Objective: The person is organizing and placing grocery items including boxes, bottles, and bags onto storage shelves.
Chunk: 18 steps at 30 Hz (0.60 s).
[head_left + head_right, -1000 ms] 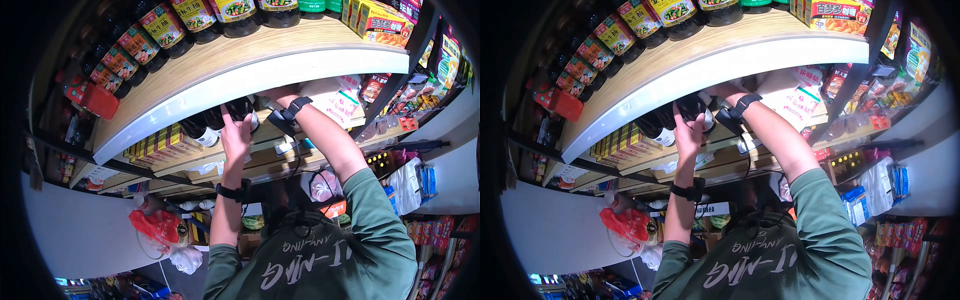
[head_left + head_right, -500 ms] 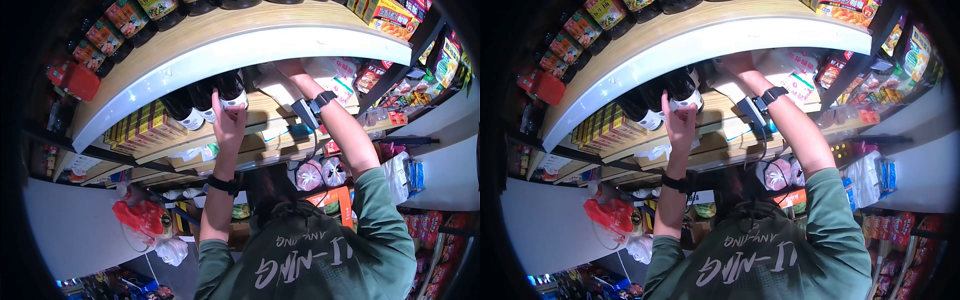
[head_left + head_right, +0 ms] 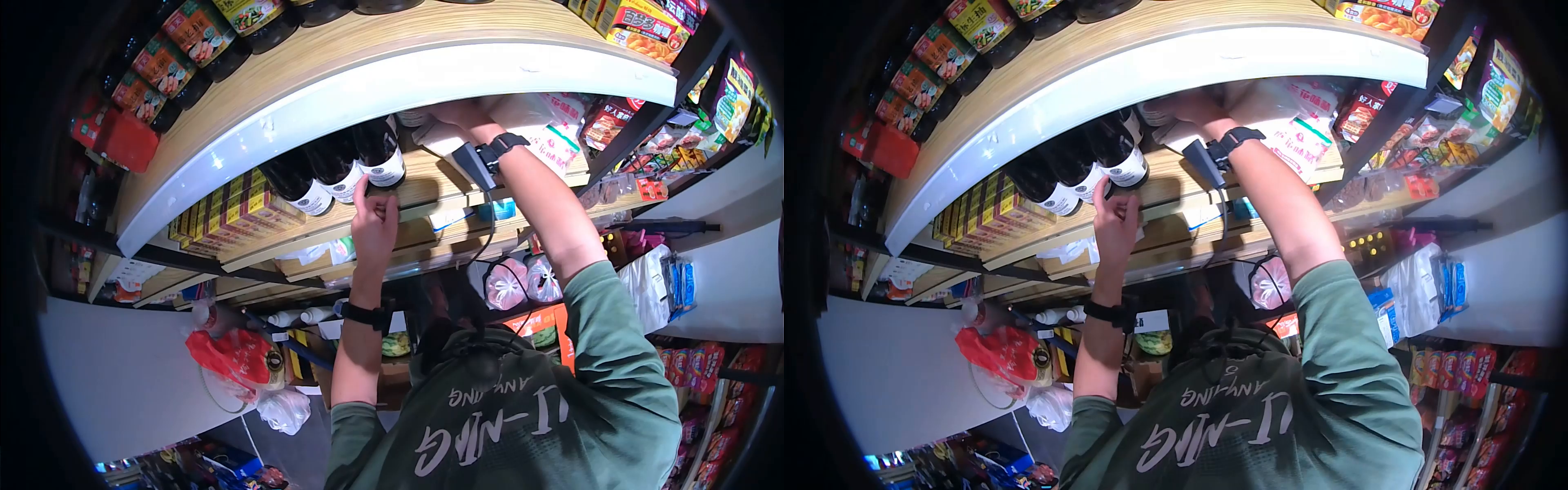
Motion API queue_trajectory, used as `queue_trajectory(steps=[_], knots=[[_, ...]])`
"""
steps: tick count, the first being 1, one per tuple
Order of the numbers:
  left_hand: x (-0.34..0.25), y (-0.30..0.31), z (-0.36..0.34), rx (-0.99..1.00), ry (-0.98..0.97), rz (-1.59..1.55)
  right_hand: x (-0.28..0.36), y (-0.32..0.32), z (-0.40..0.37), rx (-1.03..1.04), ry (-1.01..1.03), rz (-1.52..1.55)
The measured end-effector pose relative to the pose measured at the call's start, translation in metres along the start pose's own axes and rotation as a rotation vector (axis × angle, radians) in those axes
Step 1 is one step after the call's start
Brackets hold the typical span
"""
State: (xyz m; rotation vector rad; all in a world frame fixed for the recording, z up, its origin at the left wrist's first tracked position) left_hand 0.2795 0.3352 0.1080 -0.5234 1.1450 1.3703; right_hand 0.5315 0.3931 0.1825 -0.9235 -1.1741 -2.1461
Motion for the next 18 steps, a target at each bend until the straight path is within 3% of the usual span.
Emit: queue_trajectory(steps=[2, 4, 7, 11, 14, 16, 18], knots=[[0.006, 0.000, 0.000, 0.020, 0.001, -0.036, 0.000, -0.004, 0.003, 0.004, -0.074, 0.048], [0.007, 0.000, 0.000, 0.038, 0.003, -0.070, -0.018, -0.018, 0.015, 0.007, 0.061, -0.294], [0.004, 0.000, -0.001, 0.032, -0.012, -0.041, -0.008, -0.017, 0.008, 0.017, 0.068, -0.400], [0.009, -0.003, -0.002, 0.036, -0.036, -0.050, -0.001, -0.015, 0.005, -0.020, 0.061, -0.436], [0.009, -0.004, -0.001, 0.029, -0.038, -0.110, -0.019, -0.025, 0.015, -0.063, 0.174, -0.421], [0.009, -0.005, -0.001, 0.029, -0.040, -0.124, -0.020, -0.025, 0.017, 0.026, 0.155, -0.237], [0.011, -0.005, 0.000, 0.028, -0.029, -0.131, -0.020, -0.023, 0.016, 0.021, 0.168, -0.272]])
Point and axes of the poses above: each hand's wrist, its own z-axis towards the middle knuckle, its own y-axis out of the back of the hand, x = y × z, the point moved 2 cm from there along z, towards the middle knuckle, and after that the axes turned 6 degrees about -z, right-handed, at the moved point
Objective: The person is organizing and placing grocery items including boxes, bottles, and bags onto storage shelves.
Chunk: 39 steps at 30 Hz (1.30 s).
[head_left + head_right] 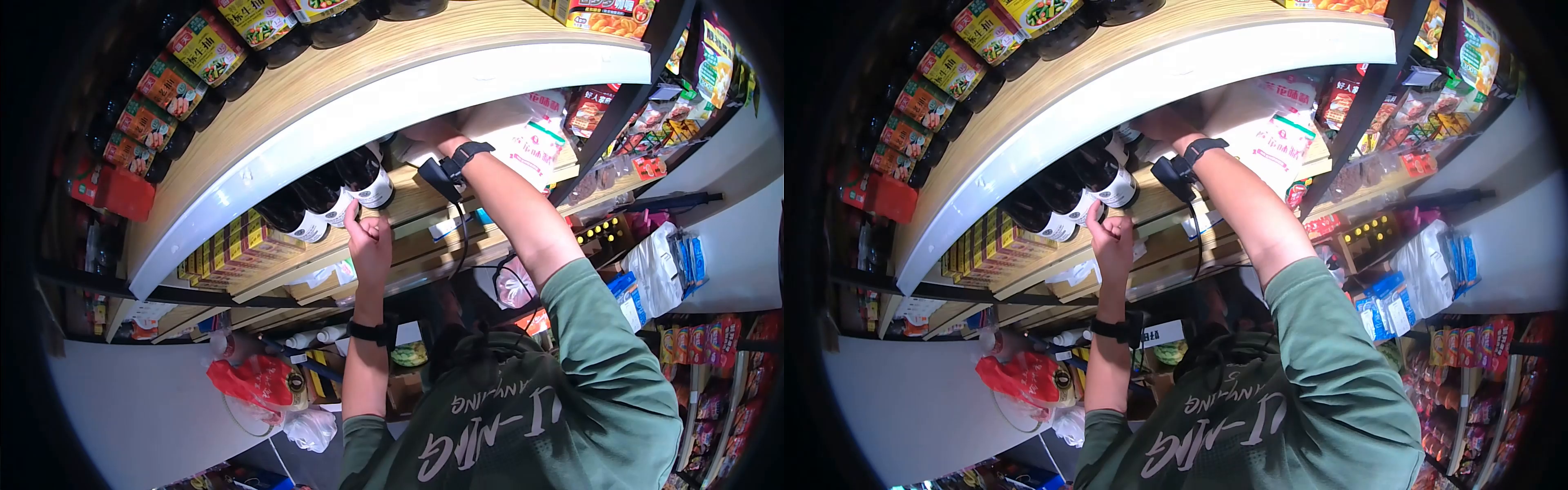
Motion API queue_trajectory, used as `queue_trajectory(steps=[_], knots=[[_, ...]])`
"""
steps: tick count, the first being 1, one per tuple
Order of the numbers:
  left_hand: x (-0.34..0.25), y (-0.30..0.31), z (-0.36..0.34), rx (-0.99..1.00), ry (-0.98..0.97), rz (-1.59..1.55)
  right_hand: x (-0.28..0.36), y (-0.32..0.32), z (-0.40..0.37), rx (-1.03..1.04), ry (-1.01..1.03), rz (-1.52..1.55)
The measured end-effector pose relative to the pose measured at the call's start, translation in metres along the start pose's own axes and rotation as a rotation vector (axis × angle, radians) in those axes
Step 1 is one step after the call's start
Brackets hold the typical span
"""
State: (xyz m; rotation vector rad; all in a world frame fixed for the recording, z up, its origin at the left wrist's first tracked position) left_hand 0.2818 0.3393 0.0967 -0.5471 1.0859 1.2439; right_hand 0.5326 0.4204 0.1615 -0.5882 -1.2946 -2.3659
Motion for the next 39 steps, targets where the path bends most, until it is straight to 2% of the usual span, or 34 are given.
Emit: queue_trajectory(steps=[2, 5, 8, 12, 15, 19, 21, 22, 24, 25, 27, 29, 30, 36, 39], knots=[[0.000, 0.000, 0.000, 0.006, -0.012, 0.015, 0.001, 0.000, 0.001, -0.004, 0.012, -0.035], [0.000, 0.000, 0.000, 0.009, -0.022, 0.018, -0.003, -0.007, 0.003, 0.030, -0.076, -0.207], [0.000, 0.001, 0.000, 0.008, -0.016, 0.009, -0.011, -0.002, 0.001, -0.315, 0.042, -0.179], [-0.013, 0.004, 0.000, 0.021, 0.040, 0.102, -0.017, 0.039, -0.016, -0.441, 0.025, -0.194], [-0.007, 0.002, 0.002, -0.002, 0.042, -0.023, -0.030, 0.064, -0.009, -0.411, -0.032, -0.215], [0.005, 0.003, -0.002, -0.037, 0.089, 0.026, -0.043, 0.074, 0.011, -0.331, -0.076, -0.209], [0.007, -0.003, -0.010, -0.043, -0.145, 0.067, -0.046, 0.080, 0.017, -0.309, -0.087, -0.205], [0.010, -0.007, -0.018, -0.057, -0.144, 0.062, -0.048, 0.083, 0.020, -0.303, -0.087, -0.210], [-0.004, -0.023, -0.027, 0.129, -0.038, 0.173, -0.050, 0.092, 0.019, -0.305, -0.090, -0.206], [-0.013, -0.035, -0.025, 0.113, -0.033, 0.166, -0.050, 0.096, 0.021, -0.299, -0.088, -0.207], [-0.043, -0.059, -0.011, 0.172, -0.199, 0.171, -0.048, 0.105, 0.017, -0.299, -0.083, -0.212], [-0.061, -0.068, 0.009, 0.148, -0.402, 0.303, -0.042, 0.112, 0.015, -0.295, -0.081, -0.222], [-0.064, -0.074, 0.015, 0.235, -0.292, 0.394, -0.040, 0.116, 0.012, -0.295, -0.078, -0.230], [-0.068, -0.100, 0.039, 0.238, -0.337, 0.575, -0.035, 0.129, 0.006, -0.279, -0.063, -0.259], [-0.057, -0.109, 0.049, 0.257, -0.245, 0.510, -0.042, 0.134, 0.001, -0.277, -0.051, -0.261]])
Point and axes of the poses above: each hand's wrist, its own z-axis towards the middle knuckle, its own y-axis out of the back of the hand, x = y × z, the point moved 2 cm from there along z, towards the middle knuckle, and after that the axes turned 6 degrees about -z, right-handed, at the moved point
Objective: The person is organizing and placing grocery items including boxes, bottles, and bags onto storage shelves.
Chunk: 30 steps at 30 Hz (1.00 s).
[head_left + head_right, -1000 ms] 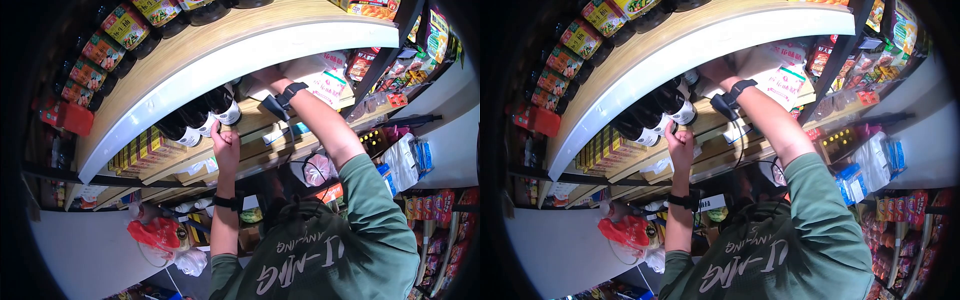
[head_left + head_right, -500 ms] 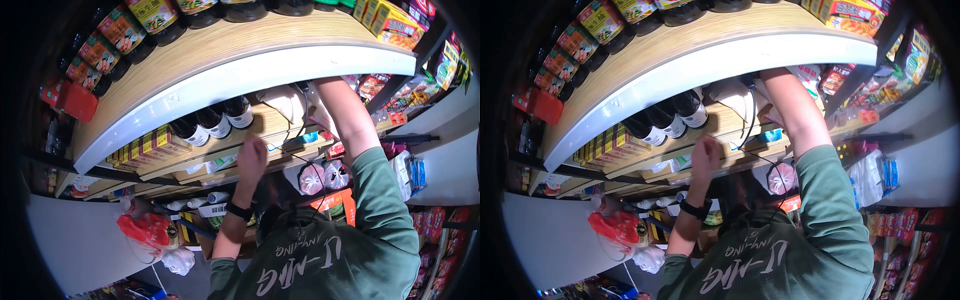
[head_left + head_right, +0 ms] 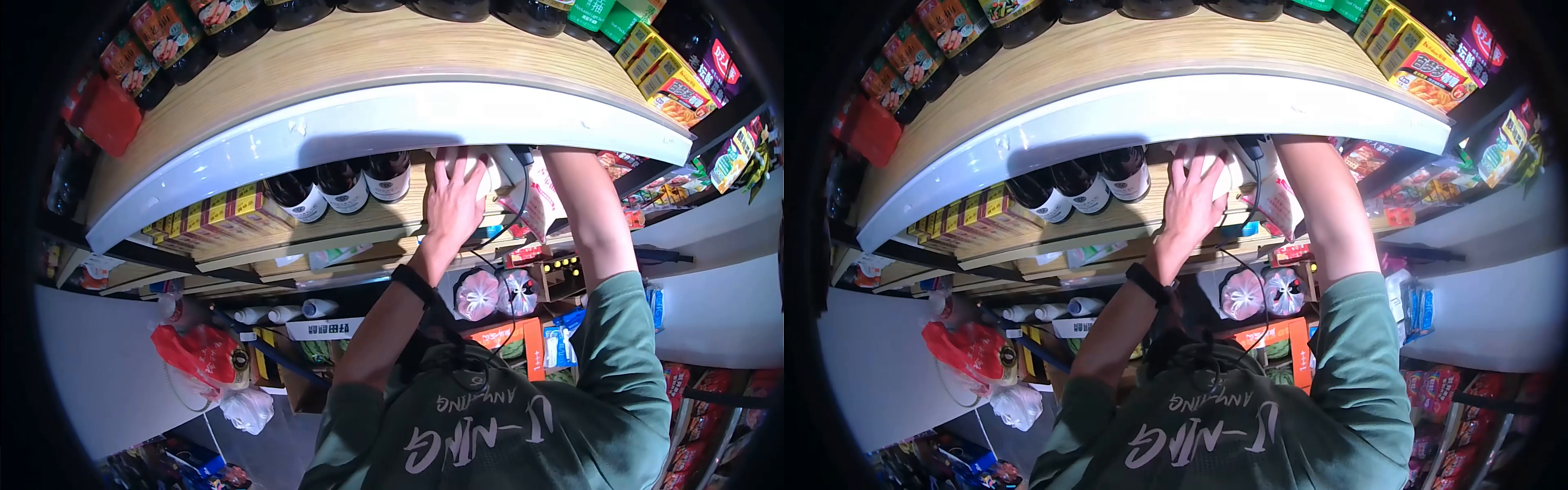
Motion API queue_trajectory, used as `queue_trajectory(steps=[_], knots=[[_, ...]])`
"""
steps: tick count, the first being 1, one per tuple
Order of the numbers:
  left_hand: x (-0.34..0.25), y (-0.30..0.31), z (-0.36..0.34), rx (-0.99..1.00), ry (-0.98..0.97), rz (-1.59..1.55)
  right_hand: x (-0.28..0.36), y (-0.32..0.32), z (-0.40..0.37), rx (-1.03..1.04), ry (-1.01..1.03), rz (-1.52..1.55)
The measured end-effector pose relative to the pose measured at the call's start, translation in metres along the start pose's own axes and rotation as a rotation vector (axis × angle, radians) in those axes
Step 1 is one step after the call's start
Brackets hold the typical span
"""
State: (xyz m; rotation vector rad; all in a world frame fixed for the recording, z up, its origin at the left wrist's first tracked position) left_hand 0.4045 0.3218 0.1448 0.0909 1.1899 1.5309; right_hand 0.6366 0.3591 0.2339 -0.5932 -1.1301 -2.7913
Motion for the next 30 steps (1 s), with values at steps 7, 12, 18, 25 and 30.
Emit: queue_trajectory(steps=[7, 12, 18, 25, 30], knots=[[0.019, -0.004, 0.001, -0.049, 0.000, -0.091, -0.001, 0.003, -0.002, 0.069, 0.019, -0.004], [0.021, 0.005, -0.008, -0.135, -0.102, -0.255, -0.001, 0.005, -0.004, 0.093, 0.036, -0.020], [0.016, 0.005, -0.020, -0.169, -0.144, -0.312, 0.005, 0.011, -0.006, 0.106, 0.061, -0.022], [0.007, -0.004, -0.029, -0.238, -0.107, -0.332, 0.018, 0.012, -0.021, 0.128, 0.106, -0.017], [-0.001, -0.006, -0.031, -0.247, -0.112, -0.289, 0.037, 0.009, -0.027, 0.144, 0.160, -0.009]])
Point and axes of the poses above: each hand's wrist, its own z-axis towards the middle knuckle, its own y-axis out of the back of the hand, x = y × z, the point moved 2 cm from there along z, towards the middle knuckle, and after that the axes turned 6 degrees about -z, right-handed, at the moved point
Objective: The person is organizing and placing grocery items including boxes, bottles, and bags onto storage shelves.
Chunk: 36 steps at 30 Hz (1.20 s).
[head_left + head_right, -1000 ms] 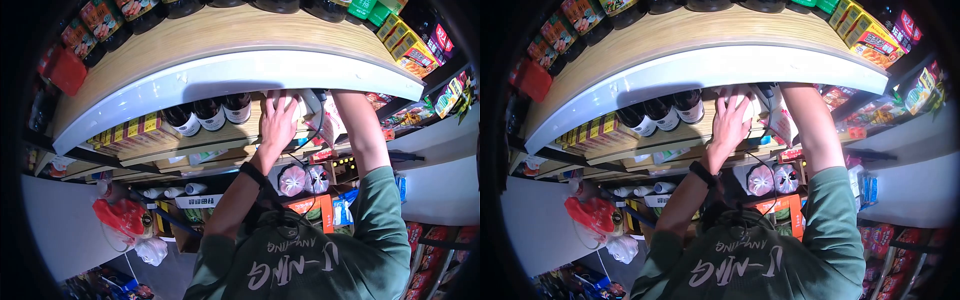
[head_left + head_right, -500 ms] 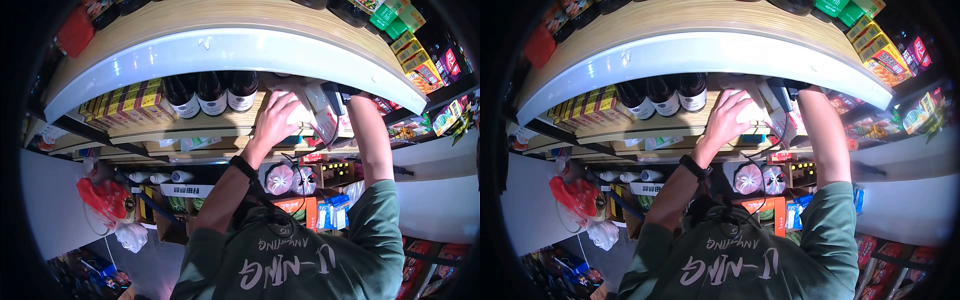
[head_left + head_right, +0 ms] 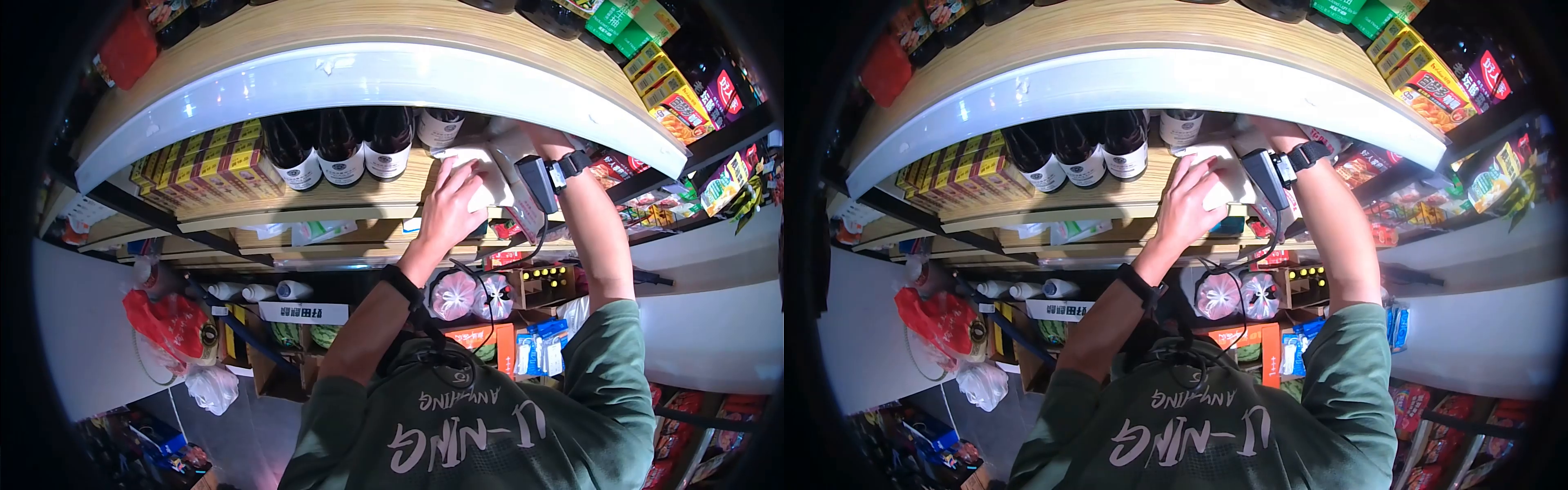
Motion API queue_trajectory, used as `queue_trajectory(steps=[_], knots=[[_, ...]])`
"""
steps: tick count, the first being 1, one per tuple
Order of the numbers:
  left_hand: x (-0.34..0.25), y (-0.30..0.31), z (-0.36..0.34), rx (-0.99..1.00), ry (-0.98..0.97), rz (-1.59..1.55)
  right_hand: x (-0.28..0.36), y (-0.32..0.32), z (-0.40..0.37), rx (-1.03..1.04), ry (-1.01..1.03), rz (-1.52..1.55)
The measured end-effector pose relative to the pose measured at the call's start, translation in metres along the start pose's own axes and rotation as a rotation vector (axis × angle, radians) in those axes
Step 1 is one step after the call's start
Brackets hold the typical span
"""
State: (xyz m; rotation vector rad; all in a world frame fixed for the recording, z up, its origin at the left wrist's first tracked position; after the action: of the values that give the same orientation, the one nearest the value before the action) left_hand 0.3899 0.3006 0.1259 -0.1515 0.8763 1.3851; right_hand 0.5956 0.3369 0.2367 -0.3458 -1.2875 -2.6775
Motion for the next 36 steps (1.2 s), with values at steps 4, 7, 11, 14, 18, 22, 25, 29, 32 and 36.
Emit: queue_trajectory(steps=[4, 7, 11, 14, 18, 22, 25, 29, 32, 36], knots=[[0.000, -0.005, 0.000, 0.040, -0.018, 0.016, 0.023, -0.008, 0.005, 0.019, 0.068, 0.002], [0.002, -0.014, -0.003, 0.015, -0.016, 0.047, 0.040, -0.012, 0.010, 0.033, 0.118, -0.004], [-0.005, -0.021, 0.000, 0.033, 0.066, 0.095, 0.058, -0.018, 0.013, 0.047, 0.177, -0.022], [-0.008, -0.023, 0.003, 0.045, 0.132, 0.059, 0.066, -0.022, 0.015, 0.039, 0.215, -0.050], [-0.017, -0.018, 0.005, 0.063, 0.132, 0.052, 0.046, -0.030, 0.002, -0.165, 0.292, -0.092], [-0.017, -0.018, 0.005, 0.073, 0.066, 0.102, 0.014, 0.027, -0.066, -0.387, -0.201, 0.309], [-0.018, -0.022, 0.005, 0.081, 0.080, 0.083, -0.012, 0.044, -0.166, -0.672, -0.391, 0.124], [-0.010, -0.030, 0.003, 0.050, -0.002, 0.117, -0.037, 0.004, -0.260, -0.592, -1.059, 0.701], [-0.005, -0.033, 0.002, 0.084, -0.039, 0.173, -0.037, -0.006, -0.263, -0.271, -1.156, 1.147], [-0.001, -0.029, 0.003, 0.118, -0.124, 0.196, -0.020, -0.003, -0.232, -0.239, -1.041, 1.356]])
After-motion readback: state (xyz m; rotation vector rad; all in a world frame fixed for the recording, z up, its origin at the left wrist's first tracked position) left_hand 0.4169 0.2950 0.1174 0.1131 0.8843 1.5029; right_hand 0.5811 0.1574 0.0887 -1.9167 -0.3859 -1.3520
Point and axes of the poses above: each hand's wrist, its own z-axis towards the middle knuckle, its own y-axis out of the back of the hand, x = y × z, the point moved 2 cm from there along z, towards the middle knuckle, and after that the axes turned 6 degrees about -z, right-handed, at the moved point
